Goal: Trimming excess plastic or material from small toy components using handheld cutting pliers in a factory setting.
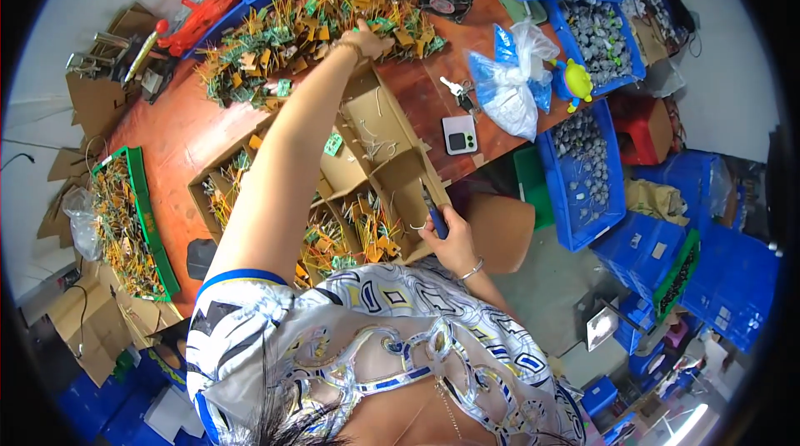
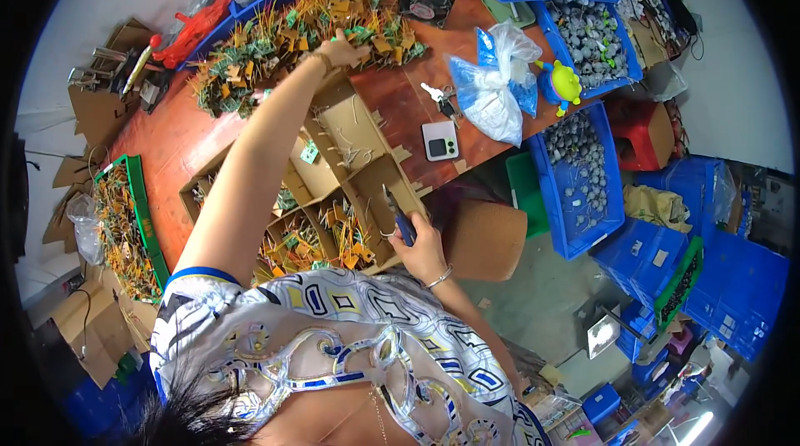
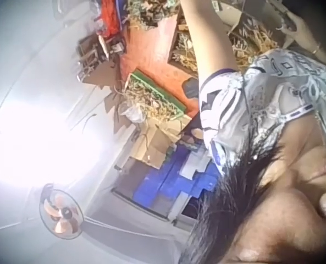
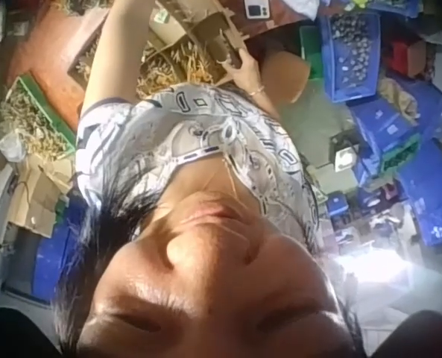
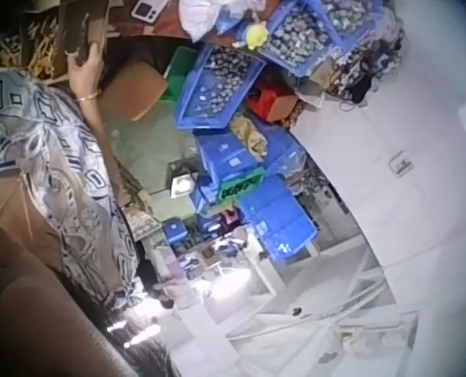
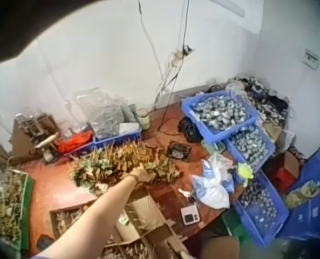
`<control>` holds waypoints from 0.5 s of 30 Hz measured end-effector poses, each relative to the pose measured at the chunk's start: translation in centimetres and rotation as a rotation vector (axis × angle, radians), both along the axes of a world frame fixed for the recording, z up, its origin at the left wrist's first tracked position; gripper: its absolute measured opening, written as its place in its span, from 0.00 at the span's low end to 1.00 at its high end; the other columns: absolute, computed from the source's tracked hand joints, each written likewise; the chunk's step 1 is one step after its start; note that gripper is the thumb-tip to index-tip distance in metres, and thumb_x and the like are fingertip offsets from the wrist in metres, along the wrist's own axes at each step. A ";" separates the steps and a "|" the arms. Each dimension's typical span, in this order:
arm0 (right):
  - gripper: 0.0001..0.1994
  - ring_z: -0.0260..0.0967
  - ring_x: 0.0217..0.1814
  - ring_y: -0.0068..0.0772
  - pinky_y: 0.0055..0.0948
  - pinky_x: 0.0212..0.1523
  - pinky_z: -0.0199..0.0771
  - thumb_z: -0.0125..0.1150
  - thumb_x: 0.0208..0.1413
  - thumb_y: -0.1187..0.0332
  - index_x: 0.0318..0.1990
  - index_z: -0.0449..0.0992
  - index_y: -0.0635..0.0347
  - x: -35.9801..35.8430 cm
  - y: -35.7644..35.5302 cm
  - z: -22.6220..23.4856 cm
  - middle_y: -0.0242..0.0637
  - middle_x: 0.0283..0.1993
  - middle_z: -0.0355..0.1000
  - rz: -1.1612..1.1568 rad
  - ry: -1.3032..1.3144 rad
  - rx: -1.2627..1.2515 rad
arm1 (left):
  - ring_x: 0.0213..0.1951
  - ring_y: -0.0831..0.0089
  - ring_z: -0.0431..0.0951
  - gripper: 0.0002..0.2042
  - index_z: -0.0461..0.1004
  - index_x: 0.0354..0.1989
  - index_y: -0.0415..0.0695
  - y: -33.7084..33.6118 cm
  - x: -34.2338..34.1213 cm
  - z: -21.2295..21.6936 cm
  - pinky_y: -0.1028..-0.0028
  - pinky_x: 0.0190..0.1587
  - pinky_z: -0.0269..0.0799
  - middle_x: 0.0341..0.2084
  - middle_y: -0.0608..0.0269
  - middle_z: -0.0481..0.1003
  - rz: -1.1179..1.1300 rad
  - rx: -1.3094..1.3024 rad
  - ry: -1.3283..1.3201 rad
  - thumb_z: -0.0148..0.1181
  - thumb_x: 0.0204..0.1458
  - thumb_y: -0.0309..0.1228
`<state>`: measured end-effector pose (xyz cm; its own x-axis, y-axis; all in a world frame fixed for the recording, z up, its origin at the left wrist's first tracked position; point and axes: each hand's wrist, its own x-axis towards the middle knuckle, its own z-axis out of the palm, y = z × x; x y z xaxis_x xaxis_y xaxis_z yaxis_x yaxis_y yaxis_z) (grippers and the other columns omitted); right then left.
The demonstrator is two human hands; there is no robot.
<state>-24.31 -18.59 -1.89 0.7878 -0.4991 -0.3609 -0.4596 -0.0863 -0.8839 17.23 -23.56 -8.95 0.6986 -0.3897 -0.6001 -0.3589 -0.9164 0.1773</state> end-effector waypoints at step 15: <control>0.11 0.74 0.29 0.32 0.29 0.33 0.72 0.62 0.46 0.76 0.39 0.73 0.61 0.6 -0.1 -1.4 0.39 0.29 0.74 0.018 0.056 -0.317 | 0.40 0.54 0.77 0.12 0.75 0.41 0.39 19.7 -15.0 4.0 0.61 0.41 0.75 0.35 0.47 0.75 -0.166 -0.461 -0.359 0.57 0.45 0.24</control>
<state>-23.67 -18.65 -3.29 0.7807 -0.5801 -0.2322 -0.5025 -0.3620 -0.7851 2.22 -3.84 -4.98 0.7340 -0.6742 -0.0820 -0.6010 -0.7010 0.3839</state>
